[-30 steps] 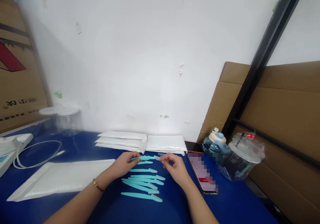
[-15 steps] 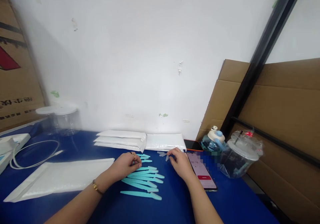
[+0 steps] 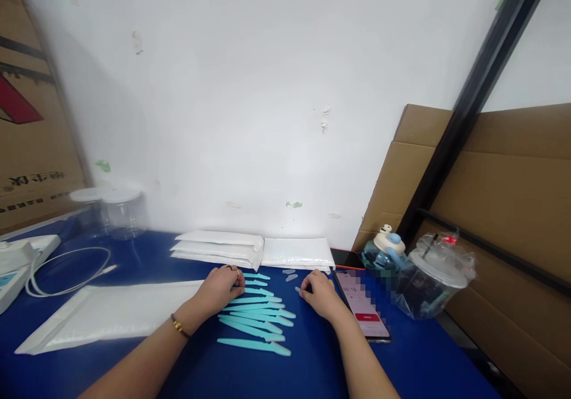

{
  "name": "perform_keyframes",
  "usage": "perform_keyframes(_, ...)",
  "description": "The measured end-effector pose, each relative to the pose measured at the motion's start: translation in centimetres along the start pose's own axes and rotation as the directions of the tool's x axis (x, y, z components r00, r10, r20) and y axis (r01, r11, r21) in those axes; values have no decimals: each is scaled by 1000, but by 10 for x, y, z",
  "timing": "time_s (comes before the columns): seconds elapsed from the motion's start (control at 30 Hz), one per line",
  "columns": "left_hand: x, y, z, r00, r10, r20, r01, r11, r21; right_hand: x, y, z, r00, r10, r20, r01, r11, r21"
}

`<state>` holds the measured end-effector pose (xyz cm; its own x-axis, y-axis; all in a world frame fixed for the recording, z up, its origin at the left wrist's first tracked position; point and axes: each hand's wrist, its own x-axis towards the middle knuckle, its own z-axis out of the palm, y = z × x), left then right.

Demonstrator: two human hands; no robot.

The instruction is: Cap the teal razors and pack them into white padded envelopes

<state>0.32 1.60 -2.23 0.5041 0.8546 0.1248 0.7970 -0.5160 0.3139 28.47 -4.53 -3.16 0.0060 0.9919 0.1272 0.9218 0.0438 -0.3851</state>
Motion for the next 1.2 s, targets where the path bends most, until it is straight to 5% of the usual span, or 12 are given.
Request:
perform_keyframes(0.2, 0, -1, -2, 1000, -4, 26, 8, 982, -187, -4, -6, 3, 997, -70, -19, 69, 996, -51)
perform_keyframes(0.5, 3, -3, 7, 989, 13, 150, 79, 802, -592, -10, -29, -7, 926, -322, -197, 326, 945, -10)
perform_keyframes(1.03, 0, 6, 9, 971, 105, 213, 49, 790, -611, -19, -60, -9, 906, -418, -67, 418, 908, -8)
perform_keyframes(1.2, -2, 6, 6, 985, 39, 167, 36, 906, -422, -16, -45, -8, 929, -368, -50, 369, 929, 29)
